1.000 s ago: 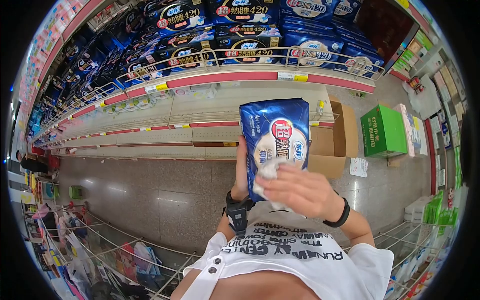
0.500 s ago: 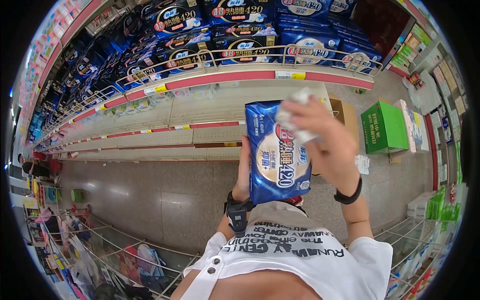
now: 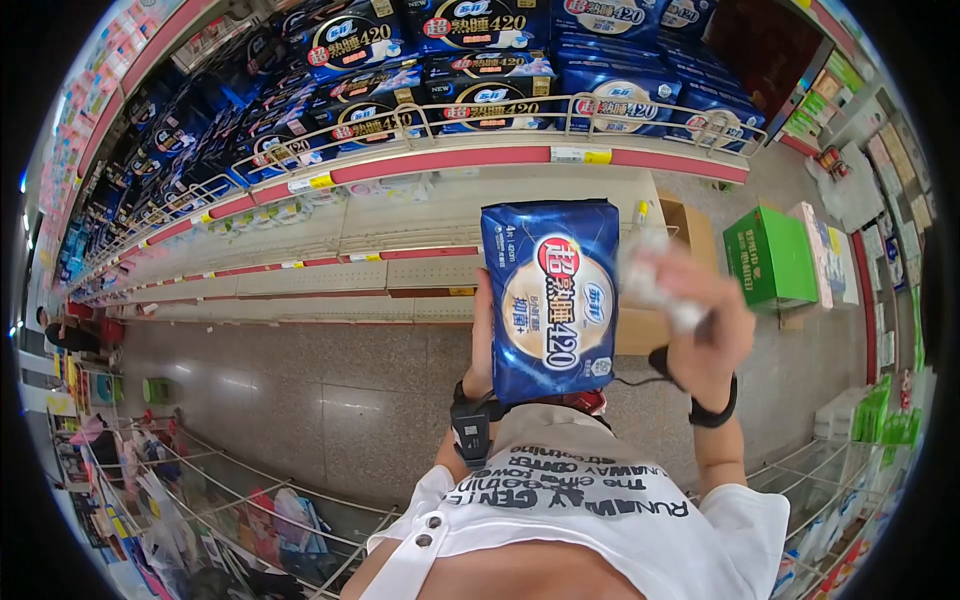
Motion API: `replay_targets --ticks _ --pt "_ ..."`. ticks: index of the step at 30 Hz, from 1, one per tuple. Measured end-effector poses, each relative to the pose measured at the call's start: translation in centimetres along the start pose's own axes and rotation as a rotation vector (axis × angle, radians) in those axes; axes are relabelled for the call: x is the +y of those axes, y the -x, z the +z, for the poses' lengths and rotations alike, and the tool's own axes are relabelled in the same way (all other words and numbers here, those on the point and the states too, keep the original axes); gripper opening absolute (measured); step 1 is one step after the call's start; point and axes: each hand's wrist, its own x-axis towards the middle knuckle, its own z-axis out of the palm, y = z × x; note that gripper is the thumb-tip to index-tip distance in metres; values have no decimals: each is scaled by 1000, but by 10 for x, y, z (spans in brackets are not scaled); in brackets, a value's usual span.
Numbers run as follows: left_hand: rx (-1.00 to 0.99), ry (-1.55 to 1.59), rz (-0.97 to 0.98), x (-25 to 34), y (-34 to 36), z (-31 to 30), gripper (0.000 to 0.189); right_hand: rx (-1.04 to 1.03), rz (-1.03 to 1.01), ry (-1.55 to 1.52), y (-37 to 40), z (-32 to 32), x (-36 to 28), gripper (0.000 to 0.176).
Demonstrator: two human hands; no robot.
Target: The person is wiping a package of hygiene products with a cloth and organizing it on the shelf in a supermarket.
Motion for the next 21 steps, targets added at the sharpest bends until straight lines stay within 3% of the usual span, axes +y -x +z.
replay_targets --ticks 4,6,11,14,16,17,19,20,21 --pt "6 87 -8 -5 0 -5 77 49 -30 47 -16 18 16 36" --pt "33 69 1 -1 4 -2 76 -62 -168 142 -6 28 16 35" --pt "-87 -38 70 8 -1 -8 77 -241 -131 20 43 32 9 35" --pt "-61 56 111 6 -1 -3 77 -375 -12 -170 55 22 9 36" --pt "54 -168 185 4 -1 11 76 -149 117 -102 55 11 13 32" --pt "79 -210 195 2 2 14 77 -148 124 -102 46 9 9 32" --pt "97 -269 211 0 2 20 77 287 648 -181 22 9 0 27" --pt "91 -287 218 -3 -1 23 77 293 647 -180 22 12 0 27" --pt "89 -357 260 -6 -4 29 78 95 652 -172 23 16 2 36"
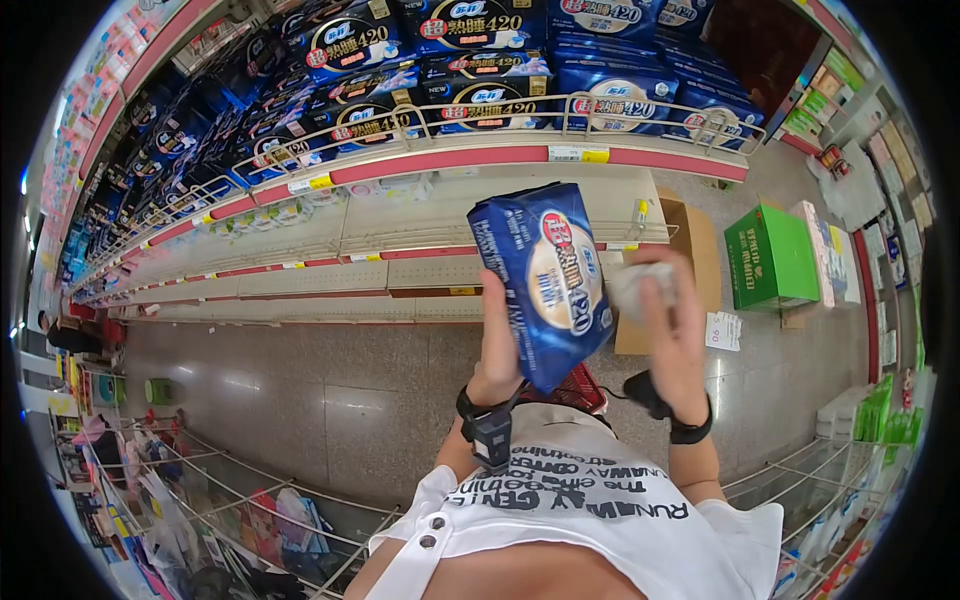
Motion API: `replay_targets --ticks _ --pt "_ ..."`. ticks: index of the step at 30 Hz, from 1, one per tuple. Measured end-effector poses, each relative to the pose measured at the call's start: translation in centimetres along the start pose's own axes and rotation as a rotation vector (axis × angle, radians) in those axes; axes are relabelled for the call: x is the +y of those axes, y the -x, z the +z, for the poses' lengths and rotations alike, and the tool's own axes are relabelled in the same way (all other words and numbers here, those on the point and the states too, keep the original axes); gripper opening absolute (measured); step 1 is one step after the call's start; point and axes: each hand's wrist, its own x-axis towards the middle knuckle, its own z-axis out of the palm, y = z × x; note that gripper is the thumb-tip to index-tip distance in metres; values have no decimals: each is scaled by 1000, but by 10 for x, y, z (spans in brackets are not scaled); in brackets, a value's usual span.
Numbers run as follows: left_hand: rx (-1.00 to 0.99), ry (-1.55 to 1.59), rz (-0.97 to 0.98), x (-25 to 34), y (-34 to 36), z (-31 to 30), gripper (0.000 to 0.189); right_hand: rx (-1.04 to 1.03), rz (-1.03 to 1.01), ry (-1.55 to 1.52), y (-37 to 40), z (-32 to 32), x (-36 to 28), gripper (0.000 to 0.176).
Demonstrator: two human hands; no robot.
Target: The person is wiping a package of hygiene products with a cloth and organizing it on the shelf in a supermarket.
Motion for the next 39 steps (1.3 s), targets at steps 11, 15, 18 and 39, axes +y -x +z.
replay_targets --ticks 11,15,18,39 --pt "-127 -325 225 6 1 -19 72 -375 -73 -33 0 17 13 70" --pt "-229 -354 219 -11 -12 -48 82 -450 -233 108 6 13 -3 65" --pt "-274 118 134 -21 -8 -34 50 -332 -200 67 1 0 -11 45" --pt "-42 -44 556 -25 -8 -11 94 -336 -692 53 11 -21 -13 21"
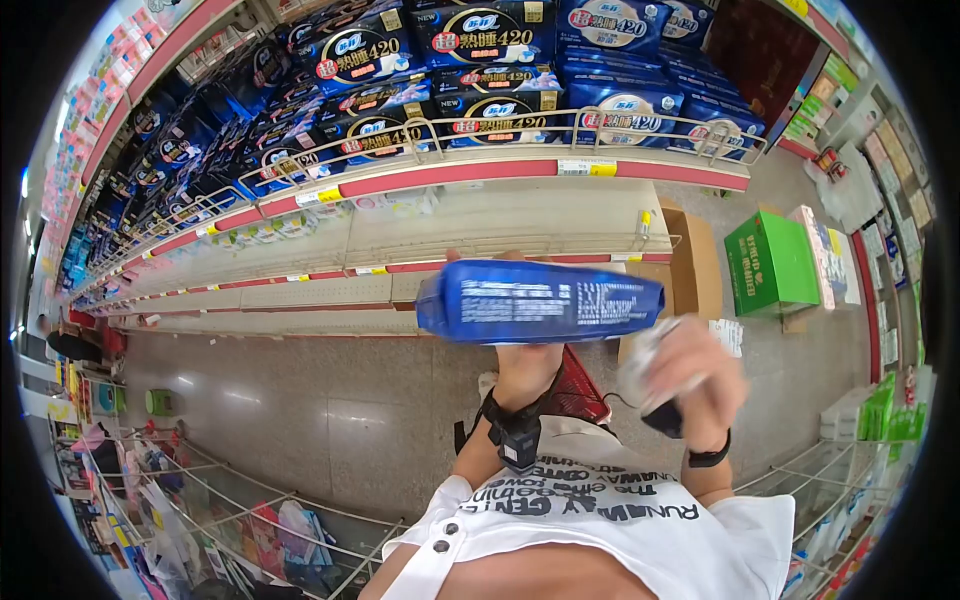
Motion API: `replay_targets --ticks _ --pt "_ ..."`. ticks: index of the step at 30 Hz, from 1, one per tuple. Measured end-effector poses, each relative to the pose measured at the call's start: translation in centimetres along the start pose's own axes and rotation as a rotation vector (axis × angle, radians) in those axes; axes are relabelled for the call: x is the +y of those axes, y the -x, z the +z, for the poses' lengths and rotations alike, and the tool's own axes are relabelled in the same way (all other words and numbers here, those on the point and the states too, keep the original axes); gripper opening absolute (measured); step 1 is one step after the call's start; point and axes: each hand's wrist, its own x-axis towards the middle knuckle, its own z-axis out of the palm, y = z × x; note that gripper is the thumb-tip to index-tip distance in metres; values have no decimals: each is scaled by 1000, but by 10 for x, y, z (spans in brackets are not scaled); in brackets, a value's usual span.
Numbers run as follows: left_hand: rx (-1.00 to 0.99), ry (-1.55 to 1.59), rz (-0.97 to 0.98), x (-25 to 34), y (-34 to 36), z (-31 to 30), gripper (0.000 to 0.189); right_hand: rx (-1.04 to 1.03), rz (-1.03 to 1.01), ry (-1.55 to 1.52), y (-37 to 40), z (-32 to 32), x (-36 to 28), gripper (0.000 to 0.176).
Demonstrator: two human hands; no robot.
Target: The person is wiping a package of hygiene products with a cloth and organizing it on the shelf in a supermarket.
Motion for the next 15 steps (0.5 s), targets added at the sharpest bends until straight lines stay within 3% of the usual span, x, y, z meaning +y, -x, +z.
replay_targets --ticks 2,3,5,6,8,9,10,13,15 --pt "-27 108 63 -7 -9 -1 104 388 253 4 0 1 -7 36" --pt "-121 168 82 -8 -14 -1 102 387 255 2 -4 3 -8 36" --pt "-264 232 102 -12 -18 -2 92 435 397 -30 -14 7 -5 65" --pt "-263 230 98 -13 -18 -2 92 437 400 -32 -15 8 -1 65" --pt "-271 312 34 -15 -17 -1 81 298 413 77 -16 11 6 89" --pt "-176 546 -42 -8 -15 10 63 265 397 145 -19 10 4 85" --pt "-316 352 21 -15 -19 0 70 266 411 138 -20 11 5 85" --pt "-378 406 45 -15 -23 3 65 215 278 278 -25 11 4 67" --pt "-353 361 79 -17 -25 -1 64 213 269 292 -26 11 4 67"
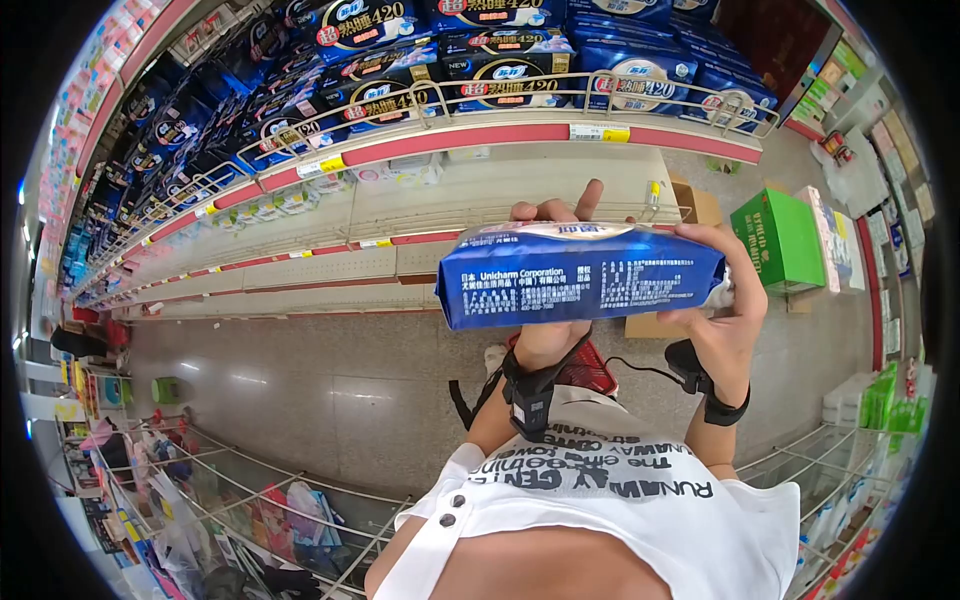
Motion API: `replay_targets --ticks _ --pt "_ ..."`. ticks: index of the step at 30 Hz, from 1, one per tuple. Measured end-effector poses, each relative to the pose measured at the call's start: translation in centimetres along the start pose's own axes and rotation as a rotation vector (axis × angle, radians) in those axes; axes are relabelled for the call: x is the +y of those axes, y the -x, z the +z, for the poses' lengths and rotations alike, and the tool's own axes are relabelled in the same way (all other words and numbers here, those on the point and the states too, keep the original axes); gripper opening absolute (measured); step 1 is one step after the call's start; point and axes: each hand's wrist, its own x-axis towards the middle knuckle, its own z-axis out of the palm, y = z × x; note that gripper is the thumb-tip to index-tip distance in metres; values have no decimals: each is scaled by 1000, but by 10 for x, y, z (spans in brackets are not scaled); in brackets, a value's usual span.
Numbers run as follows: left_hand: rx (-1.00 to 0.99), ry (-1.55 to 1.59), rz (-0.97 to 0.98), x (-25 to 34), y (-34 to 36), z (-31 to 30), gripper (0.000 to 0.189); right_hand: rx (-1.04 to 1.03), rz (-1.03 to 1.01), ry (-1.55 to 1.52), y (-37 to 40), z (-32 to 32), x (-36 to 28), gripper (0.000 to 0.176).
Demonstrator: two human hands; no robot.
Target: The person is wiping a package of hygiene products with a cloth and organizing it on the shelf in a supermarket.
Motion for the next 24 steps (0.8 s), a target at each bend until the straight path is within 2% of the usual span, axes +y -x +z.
replay_targets --ticks 1,3,5,12,15,17,18,24 --pt "15 -53 23 -1 -1 -2 62 6 -9 10 0 0 0 66" --pt "-9 40 64 -4 -1 -2 60 2 -4 21 0 -2 -3 65" --pt "83 99 1 -3 4 1 63 2 3 29 1 -3 -4 64" --pt "112 95 -15 -2 6 4 65 -5 -44 20 -2 -4 -3 60" --pt "108 64 -6 2 9 3 58 -12 -30 7 -2 -1 -3 59" --pt "137 242 -106 5 10 0 65 -18 -14 -3 -2 1 -2 59" --pt "73 256 -52 0 10 -7 65 -15 -26 -8 -1 2 -2 59" --pt "82 189 -50 2 9 0 65 -3 -48 -10 1 0 3 58"
